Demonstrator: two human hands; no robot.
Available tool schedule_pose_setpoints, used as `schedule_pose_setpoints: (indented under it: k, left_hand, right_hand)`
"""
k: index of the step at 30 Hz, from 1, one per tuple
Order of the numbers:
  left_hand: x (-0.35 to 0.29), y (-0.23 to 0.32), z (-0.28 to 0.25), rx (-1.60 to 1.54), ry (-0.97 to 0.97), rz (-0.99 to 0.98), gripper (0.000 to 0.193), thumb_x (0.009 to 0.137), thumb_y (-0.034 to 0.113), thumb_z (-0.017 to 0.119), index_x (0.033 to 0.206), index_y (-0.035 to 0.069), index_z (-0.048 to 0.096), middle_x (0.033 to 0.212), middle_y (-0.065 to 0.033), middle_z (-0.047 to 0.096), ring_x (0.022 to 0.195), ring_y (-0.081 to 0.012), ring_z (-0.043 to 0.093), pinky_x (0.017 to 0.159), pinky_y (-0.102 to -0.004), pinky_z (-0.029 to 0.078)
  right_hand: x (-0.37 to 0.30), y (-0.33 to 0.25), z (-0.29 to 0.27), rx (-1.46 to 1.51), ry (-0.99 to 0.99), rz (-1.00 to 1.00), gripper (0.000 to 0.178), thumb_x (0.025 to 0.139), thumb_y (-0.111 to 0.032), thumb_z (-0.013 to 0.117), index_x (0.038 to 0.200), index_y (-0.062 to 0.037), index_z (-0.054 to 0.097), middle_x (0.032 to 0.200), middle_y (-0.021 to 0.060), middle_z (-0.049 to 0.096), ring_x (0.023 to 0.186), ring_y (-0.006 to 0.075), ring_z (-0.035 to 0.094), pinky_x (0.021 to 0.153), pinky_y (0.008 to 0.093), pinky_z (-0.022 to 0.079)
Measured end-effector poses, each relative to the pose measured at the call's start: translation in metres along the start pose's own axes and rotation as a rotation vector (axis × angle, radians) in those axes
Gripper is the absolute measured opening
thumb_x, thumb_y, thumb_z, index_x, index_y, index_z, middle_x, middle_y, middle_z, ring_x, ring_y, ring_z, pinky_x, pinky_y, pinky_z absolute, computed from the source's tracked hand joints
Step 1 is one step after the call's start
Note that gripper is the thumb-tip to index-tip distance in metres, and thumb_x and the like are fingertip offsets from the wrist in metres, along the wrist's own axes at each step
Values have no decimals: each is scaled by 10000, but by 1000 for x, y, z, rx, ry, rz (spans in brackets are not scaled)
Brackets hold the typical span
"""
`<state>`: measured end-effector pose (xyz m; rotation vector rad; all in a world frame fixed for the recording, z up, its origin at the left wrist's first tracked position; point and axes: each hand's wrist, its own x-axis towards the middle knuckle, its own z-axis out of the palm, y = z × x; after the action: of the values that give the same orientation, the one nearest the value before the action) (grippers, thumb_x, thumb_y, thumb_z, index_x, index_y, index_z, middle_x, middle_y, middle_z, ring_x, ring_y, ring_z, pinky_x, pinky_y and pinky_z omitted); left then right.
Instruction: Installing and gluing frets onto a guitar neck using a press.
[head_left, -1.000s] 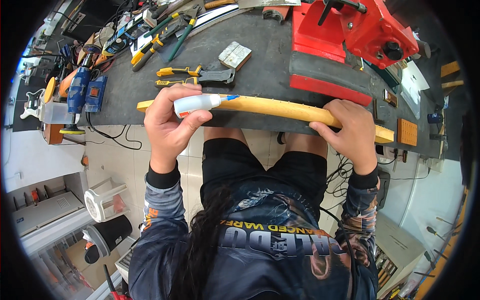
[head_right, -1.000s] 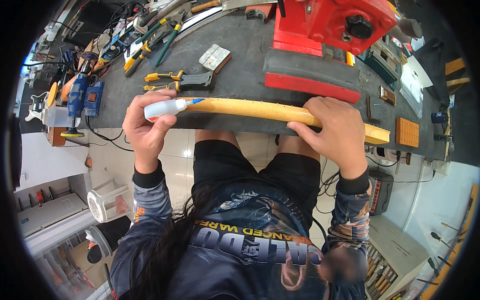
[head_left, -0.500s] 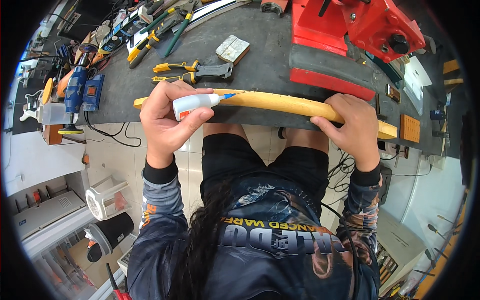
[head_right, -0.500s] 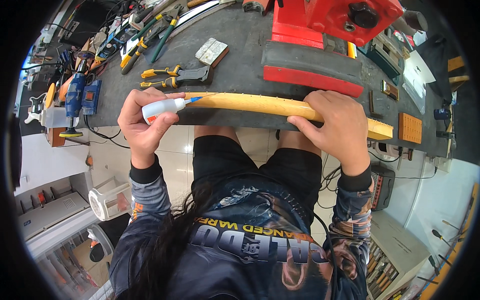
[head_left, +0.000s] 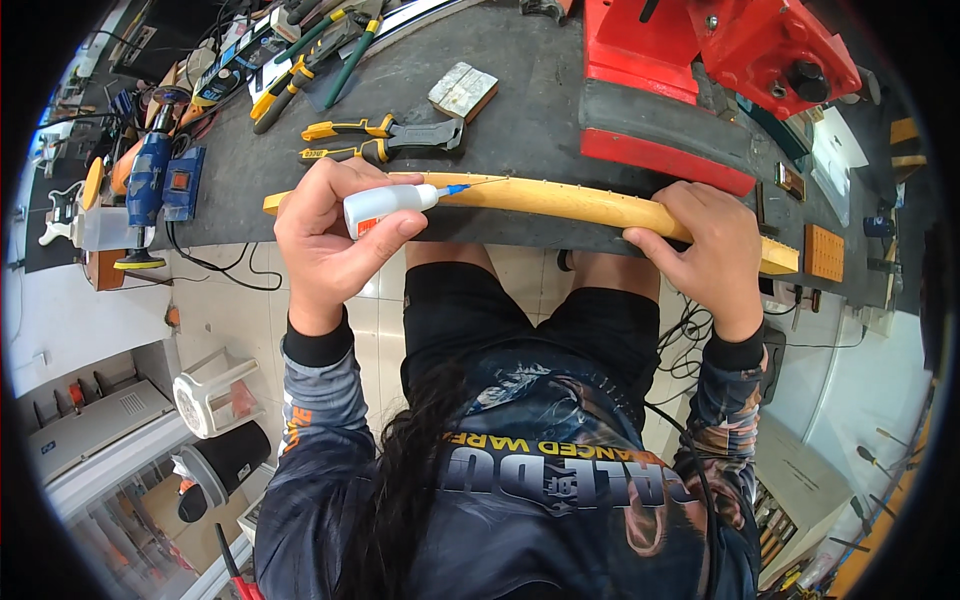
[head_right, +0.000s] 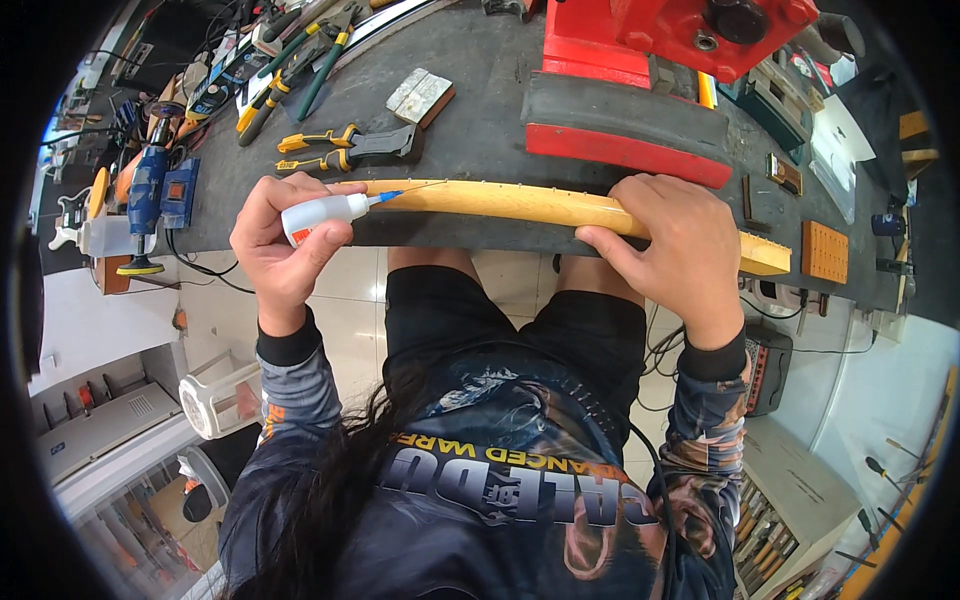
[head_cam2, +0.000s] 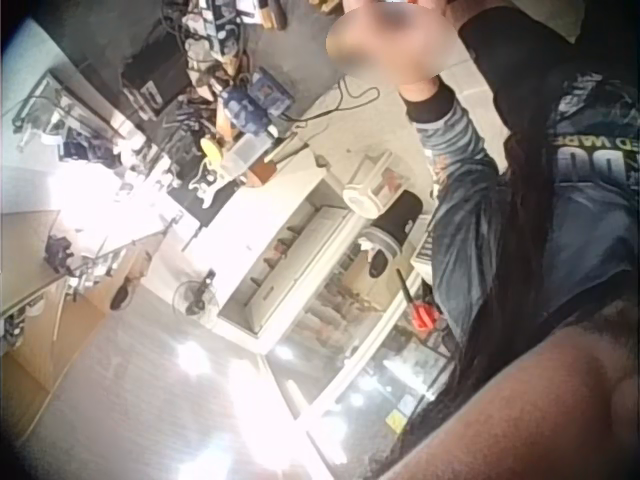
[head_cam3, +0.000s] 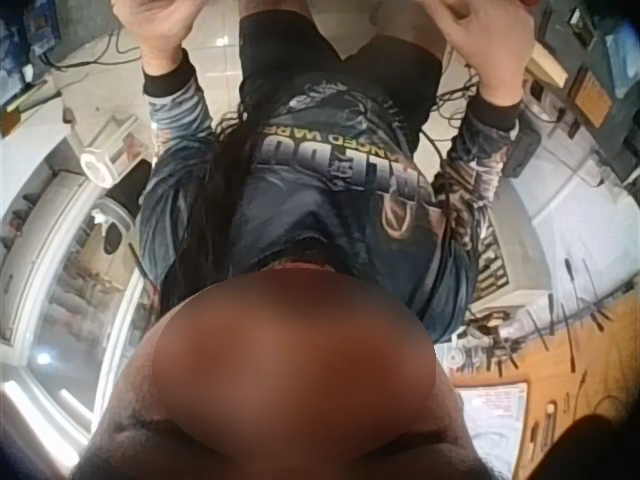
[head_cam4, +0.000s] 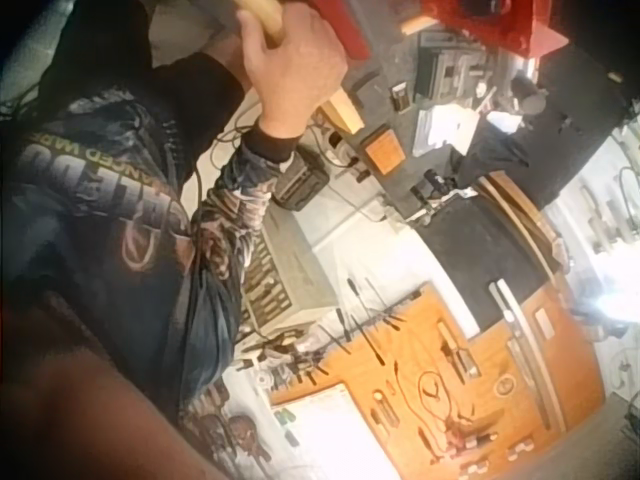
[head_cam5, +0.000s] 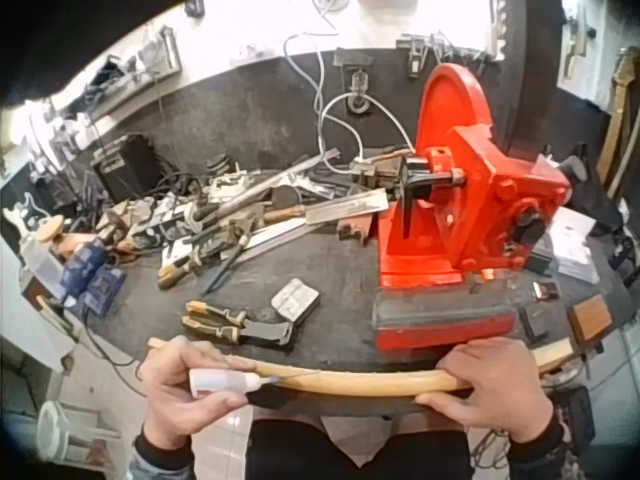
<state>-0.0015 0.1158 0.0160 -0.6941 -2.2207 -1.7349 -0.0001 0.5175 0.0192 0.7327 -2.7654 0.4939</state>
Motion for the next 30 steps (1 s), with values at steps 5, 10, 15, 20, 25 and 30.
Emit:
schedule_pose_setpoints:
  k: [5, 10, 15, 20, 25, 30]
  left_hand:
    - [-1, -2, 1, -1, 5, -6, 312, 912, 29, 972, 1041, -16, 692, 1087, -209, 857, 1055, -278, 841, 914, -367, 646]
    - [0, -2, 1, -5, 8, 0, 321, 904, 38, 981, 1029, -8, 689, 1068, -206, 856, 1057, -285, 843, 914, -372, 647]
    - [0, -6, 0, 6, -10, 27, 326, 902, 42, 985, 1024, -8, 686, 1061, -204, 855, 1057, -288, 844, 913, -372, 647]
    - [1, -4, 0, 13, -7, 16, 325, 905, 45, 984, 1028, -9, 687, 1062, -206, 856, 1056, -287, 845, 904, -363, 644]
    - [1, -3, 0, 17, -7, 26, 312, 917, 38, 971, 1044, -13, 690, 1067, -207, 857, 1058, -281, 842, 884, -347, 632]
    - [1, -2, 1, -5, -12, 22, 300, 924, 29, 961, 1045, -14, 690, 1075, -210, 857, 1059, -275, 838, 886, -348, 629]
  right_hand:
    - [-1, 1, 0, 4, 5, 1, 434, 887, -472, 890, 950, -76, 722, 871, 97, 718, 840, 362, 731, 724, 467, 556]
    - [-2, 1, 1, 0, 9, -2, 434, 885, -471, 892, 959, -75, 729, 885, 101, 730, 851, 364, 737, 733, 468, 564]
    - [-2, 2, 2, 1, 1, -3, 433, 888, -472, 890, 969, -75, 735, 897, 101, 741, 858, 363, 741, 738, 468, 569]
    - [-2, 3, 2, 1, -5, 2, 433, 891, -473, 888, 976, -75, 740, 907, 101, 749, 861, 362, 744, 740, 467, 572]
    - [-2, 2, 1, 12, -5, 7, 433, 894, -473, 886, 970, -74, 736, 901, 102, 742, 859, 364, 740, 736, 470, 568]
    - [-2, 1, 1, 7, -7, 8, 434, 894, -473, 885, 968, -73, 733, 898, 102, 740, 861, 365, 739, 737, 472, 567]
